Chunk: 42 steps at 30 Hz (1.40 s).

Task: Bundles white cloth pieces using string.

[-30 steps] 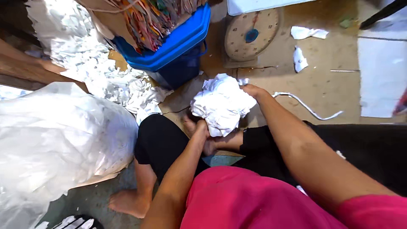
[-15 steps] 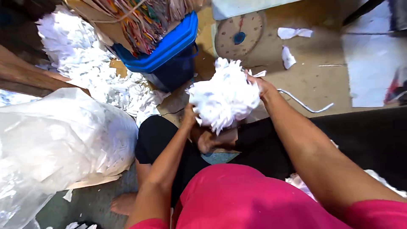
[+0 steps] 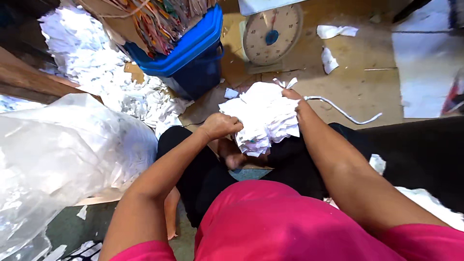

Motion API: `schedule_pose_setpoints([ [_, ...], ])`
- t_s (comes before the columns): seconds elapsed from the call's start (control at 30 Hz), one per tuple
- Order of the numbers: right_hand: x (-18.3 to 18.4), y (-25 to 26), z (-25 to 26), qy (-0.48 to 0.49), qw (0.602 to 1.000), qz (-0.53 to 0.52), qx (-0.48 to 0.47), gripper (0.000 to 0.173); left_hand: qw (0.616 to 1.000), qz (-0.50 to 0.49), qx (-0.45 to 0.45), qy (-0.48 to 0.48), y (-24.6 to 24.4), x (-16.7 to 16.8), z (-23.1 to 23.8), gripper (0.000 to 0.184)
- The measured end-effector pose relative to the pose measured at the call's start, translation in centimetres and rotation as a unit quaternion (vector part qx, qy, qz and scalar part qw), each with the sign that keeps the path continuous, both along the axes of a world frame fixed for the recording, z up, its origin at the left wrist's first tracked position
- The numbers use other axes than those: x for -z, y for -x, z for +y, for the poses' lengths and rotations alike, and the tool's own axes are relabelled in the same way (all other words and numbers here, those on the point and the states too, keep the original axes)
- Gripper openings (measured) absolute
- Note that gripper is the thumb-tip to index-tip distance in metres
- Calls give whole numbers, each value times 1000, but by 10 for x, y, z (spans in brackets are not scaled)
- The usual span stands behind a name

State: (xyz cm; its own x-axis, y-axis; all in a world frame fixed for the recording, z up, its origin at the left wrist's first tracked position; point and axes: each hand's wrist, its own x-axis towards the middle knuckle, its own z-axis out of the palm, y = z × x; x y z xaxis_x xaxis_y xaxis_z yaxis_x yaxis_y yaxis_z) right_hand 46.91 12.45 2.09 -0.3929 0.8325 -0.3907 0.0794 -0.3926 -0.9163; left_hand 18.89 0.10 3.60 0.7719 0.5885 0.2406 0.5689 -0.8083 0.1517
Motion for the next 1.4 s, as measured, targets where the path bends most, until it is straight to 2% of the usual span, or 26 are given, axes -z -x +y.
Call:
schedule_pose_setpoints([
  [0.07, -20, 7, -11, -28, 999, 17, 17, 31, 999, 5, 0, -40, 4, -10, -1, 11],
  [0.13, -20, 13, -17, -73, 996, -59, -1, 19, 999, 20, -17, -42, 9, -9, -3, 11],
  [0.2, -9, 15, -18, -92, 982, -152, -72, 26, 999, 48, -13, -3, 11, 2, -8, 10],
  [0.3, 5, 7, -12, -114, 964, -167, -171, 40, 983, 88, -3, 162, 8, -5, -13, 9],
  [0.37, -1, 2, -14, -126, 957, -175, -194, 49, 944, 89, -65, 312, 4, -32, -6, 20],
  [0.43, -13, 0, -20, -123, 952, -185, -211, 55, 905, -13, -126, 406, 10, -56, 3, 23],
  [0.5, -18, 0, -25, -134, 953, -173, -211, 52, 871, -147, -202, 423, 18, -71, 14, 31],
  [0.6, -11, 3, -27, -197, 949, -145, -199, 47, 800, -341, -262, 419, 11, -90, 31, 27],
  [0.63, -12, 4, -28, -198, 947, -150, -201, 50, 803, -350, -252, 411, 1, -97, 35, 27],
  [0.73, -13, 8, -27, -224, 937, -165, -211, 44, 877, -242, -175, 376, -49, -101, 49, 31],
  [0.8, -2, 7, -30, -250, 936, -153, -196, 44, 900, -179, -162, 363, -83, -82, 62, 30],
  [0.87, 0, 6, -38, -187, 957, -153, -162, 47, 912, -158, -182, 333, -105, -49, 69, 31],
  [0.93, 4, 0, -42, -119, 978, -123, -121, 41, 932, -202, -169, 248, -112, -15, 68, 31],
  [1.0, 15, -3, -44, -48, 995, -78, -51, 30, 943, -246, -135, 177, -115, 5, 63, 27],
  [1.03, 9, 0, -45, 23, 999, -47, 16, 30, 946, -248, -129, 163, -115, 7, 61, 26],
  [1.1, 7, -1, -36, 122, 980, 0, 158, 27, 953, -218, -137, 156, -113, 6, 56, 27],
  [1.13, 10, -4, -30, 139, 968, 5, 209, 33, 958, -188, -145, 163, -112, 4, 55, 27],
  [1.2, 7, -2, -25, 109, 957, 13, 268, 52, 963, -97, -157, 197, -117, -2, 59, 27],
  [1.3, -5, 5, -34, 41, 956, 82, 278, 52, 958, 45, -162, 232, -144, -6, 61, 25],
  [1.4, -11, 3, -44, -48, 967, 98, 230, 50, 951, 110, -179, 224, -161, -4, 62, 23],
])
